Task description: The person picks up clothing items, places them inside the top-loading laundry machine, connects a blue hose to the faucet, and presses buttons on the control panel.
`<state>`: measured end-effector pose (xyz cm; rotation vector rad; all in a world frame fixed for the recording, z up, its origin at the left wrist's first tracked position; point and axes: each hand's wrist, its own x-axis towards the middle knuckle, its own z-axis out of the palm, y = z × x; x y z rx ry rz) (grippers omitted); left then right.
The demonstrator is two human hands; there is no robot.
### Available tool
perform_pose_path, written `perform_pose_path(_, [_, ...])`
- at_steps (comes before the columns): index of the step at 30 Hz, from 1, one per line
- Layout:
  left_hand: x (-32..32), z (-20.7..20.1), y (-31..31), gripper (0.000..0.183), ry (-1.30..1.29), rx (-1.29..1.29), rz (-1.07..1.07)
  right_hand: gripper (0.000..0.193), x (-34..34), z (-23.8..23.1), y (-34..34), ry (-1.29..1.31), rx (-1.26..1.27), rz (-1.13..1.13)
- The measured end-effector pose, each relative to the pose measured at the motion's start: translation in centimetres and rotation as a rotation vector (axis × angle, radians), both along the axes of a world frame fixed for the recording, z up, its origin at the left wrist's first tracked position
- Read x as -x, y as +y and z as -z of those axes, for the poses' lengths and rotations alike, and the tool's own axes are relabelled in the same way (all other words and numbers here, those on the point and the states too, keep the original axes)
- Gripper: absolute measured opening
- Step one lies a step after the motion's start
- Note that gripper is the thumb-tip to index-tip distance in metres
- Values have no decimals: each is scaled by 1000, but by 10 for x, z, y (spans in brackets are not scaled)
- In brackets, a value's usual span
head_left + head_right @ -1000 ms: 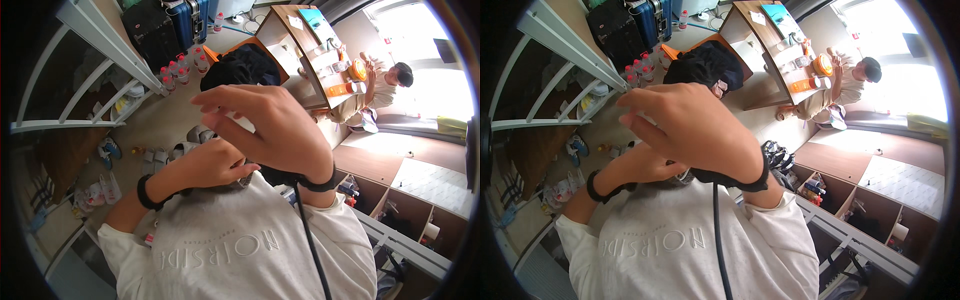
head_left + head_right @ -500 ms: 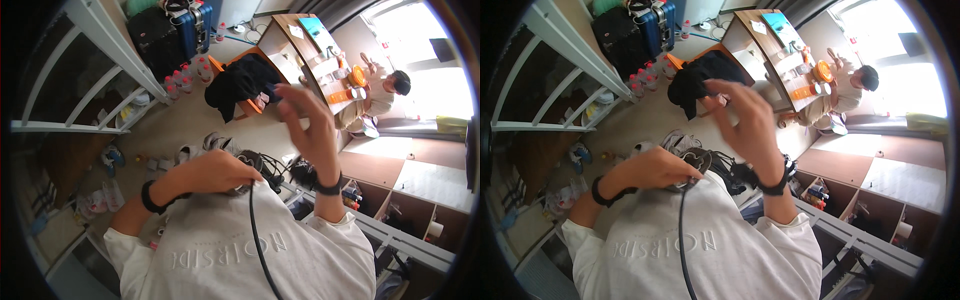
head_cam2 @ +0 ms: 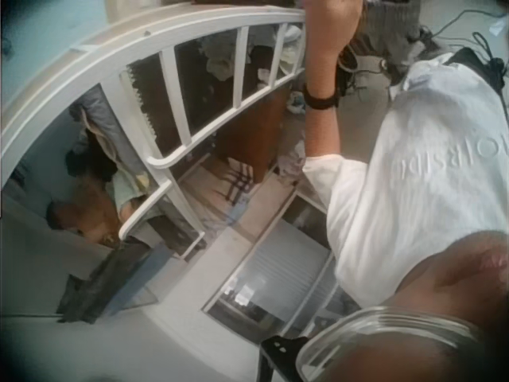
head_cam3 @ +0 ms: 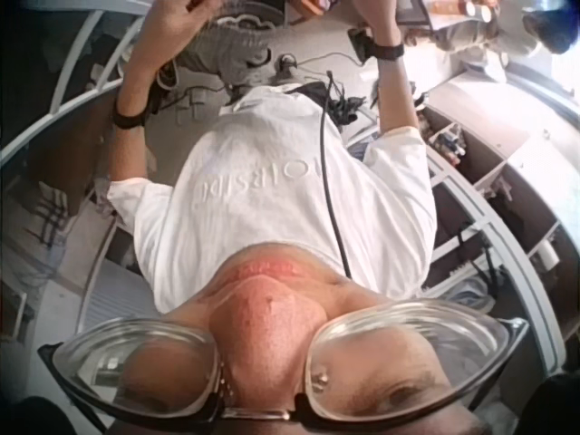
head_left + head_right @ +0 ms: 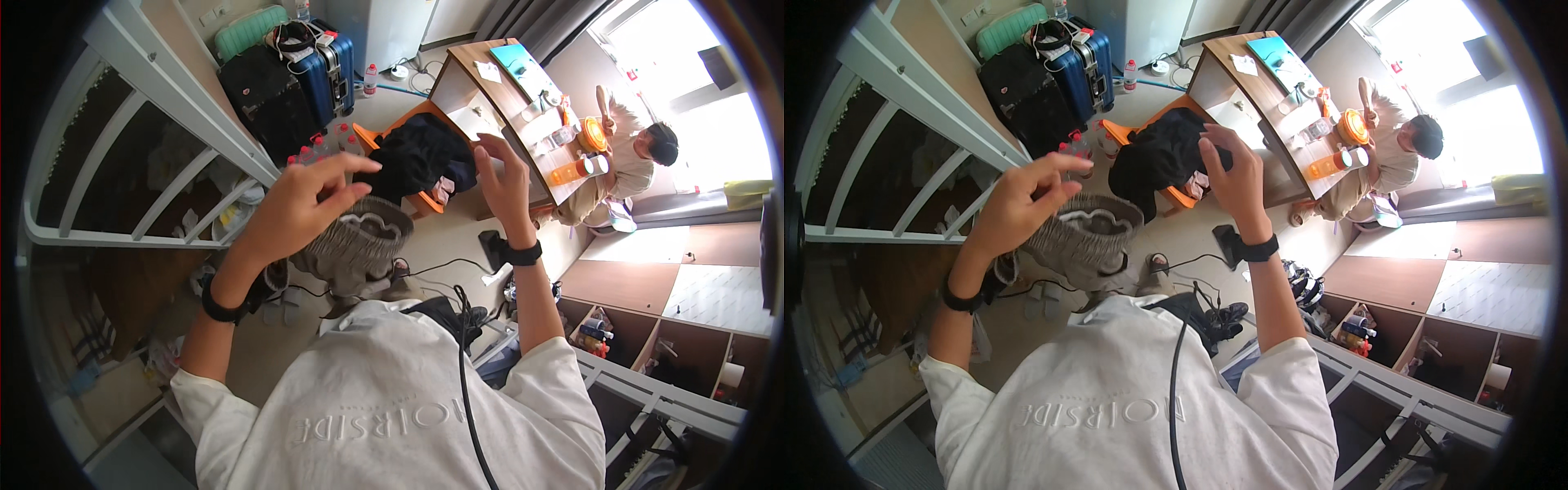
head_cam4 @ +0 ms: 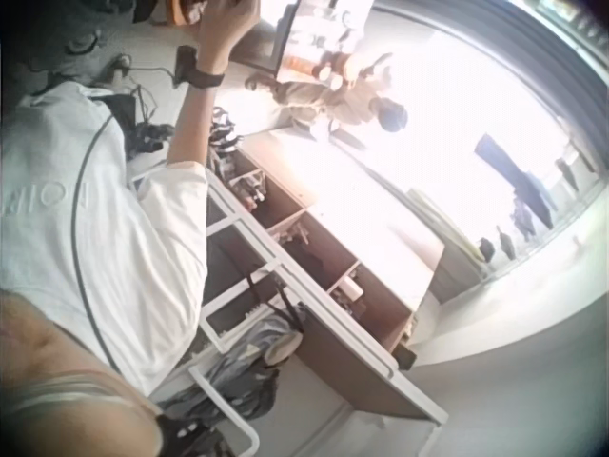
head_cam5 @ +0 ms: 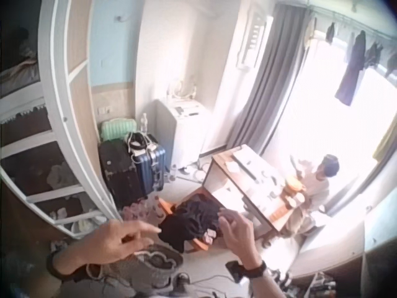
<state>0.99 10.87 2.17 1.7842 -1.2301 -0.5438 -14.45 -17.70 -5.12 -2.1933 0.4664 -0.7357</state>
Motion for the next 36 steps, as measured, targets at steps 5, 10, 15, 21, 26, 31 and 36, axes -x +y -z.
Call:
perform_pose_path(5, [-13, -10, -64, 29, 8, 161, 165, 131, -17, -13, 42, 129, -105, -731])
perform_pose_path(10, [-24, 2, -110, 32, 91, 306, 249, 63, -43, -10, 53, 142, -126, -629])
perform_pose_path(15, [-56, 20, -93, 65, 357, 571, 162, 35, -44, -43, 33, -54, -256, -500])
perform_pose_path(21, [-22, 21, -13, 52, 3, -375, 58, 40, -53, -86, 37, -160, -108, -679])
perform_pose_path(26, [-5, 123, 5, 34, -92, 393, -318, 20, -68, -123, 56, 140, 362, -848])
perform_pose_path(31, [-14, 101, 52, 33, -28, 305, -566, 23, -69, -114, 33, 152, 359, -814])
perform_pose_path(36, [1, 88, 49, 40, -39, 467, -675, 18, -74, -127, 40, 23, 194, -935])
